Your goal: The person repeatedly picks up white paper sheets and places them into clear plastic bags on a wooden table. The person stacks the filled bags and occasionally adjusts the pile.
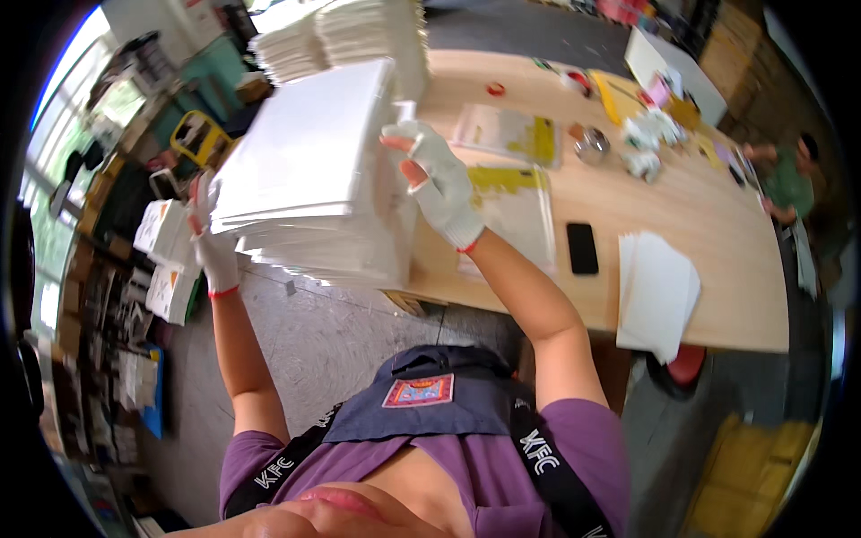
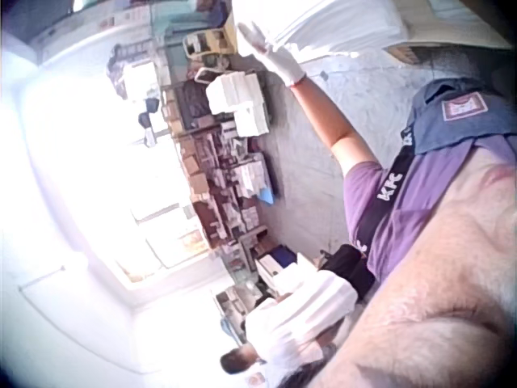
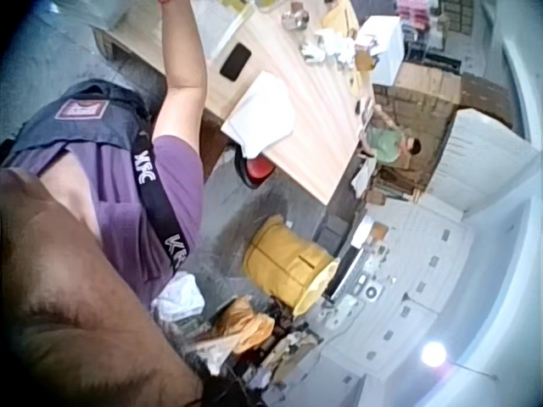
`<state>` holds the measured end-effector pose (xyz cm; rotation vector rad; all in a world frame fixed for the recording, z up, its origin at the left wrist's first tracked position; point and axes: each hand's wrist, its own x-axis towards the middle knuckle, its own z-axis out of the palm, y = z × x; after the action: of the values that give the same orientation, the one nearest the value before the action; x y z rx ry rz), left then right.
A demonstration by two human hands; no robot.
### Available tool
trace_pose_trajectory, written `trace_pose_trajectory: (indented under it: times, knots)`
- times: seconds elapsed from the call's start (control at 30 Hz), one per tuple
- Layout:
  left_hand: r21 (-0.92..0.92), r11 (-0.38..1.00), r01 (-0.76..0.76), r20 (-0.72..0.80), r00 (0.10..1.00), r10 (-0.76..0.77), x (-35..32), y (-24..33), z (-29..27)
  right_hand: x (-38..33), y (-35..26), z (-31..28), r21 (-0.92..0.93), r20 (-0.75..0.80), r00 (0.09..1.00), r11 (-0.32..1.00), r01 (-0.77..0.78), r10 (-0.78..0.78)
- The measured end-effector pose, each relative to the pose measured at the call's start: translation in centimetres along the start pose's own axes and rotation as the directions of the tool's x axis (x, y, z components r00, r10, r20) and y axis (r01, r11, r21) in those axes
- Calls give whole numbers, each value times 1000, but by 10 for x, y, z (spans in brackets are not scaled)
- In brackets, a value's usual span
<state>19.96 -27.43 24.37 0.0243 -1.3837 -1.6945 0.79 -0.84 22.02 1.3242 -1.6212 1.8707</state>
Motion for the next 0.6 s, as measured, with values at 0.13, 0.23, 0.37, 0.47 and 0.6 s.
trace_pose_trajectory:
  times: [0.13,0.23,0.37,0.47,0.6]
  knots:
    - [44,997,-61,-270,960,71,-54,-84,-69,-140,36,-89,-308,-188,908,856,-416,374]
    - [227,885,408,-498,829,-255,-167,-180,-162,-273,51,-157,-222,-565,616,619,-754,549]
    - [315,562,765,-439,642,-629,-300,-264,-178,-331,-1,-254,279,-780,78,457,-844,620]
    - [567,769,295,223,844,-488,-324,-284,-83,-351,-9,-308,533,-694,-181,327,-781,697]
    - [568,733,-374,768,562,-307,-256,-248,58,-352,4,-338,700,-533,-294,218,-680,793]
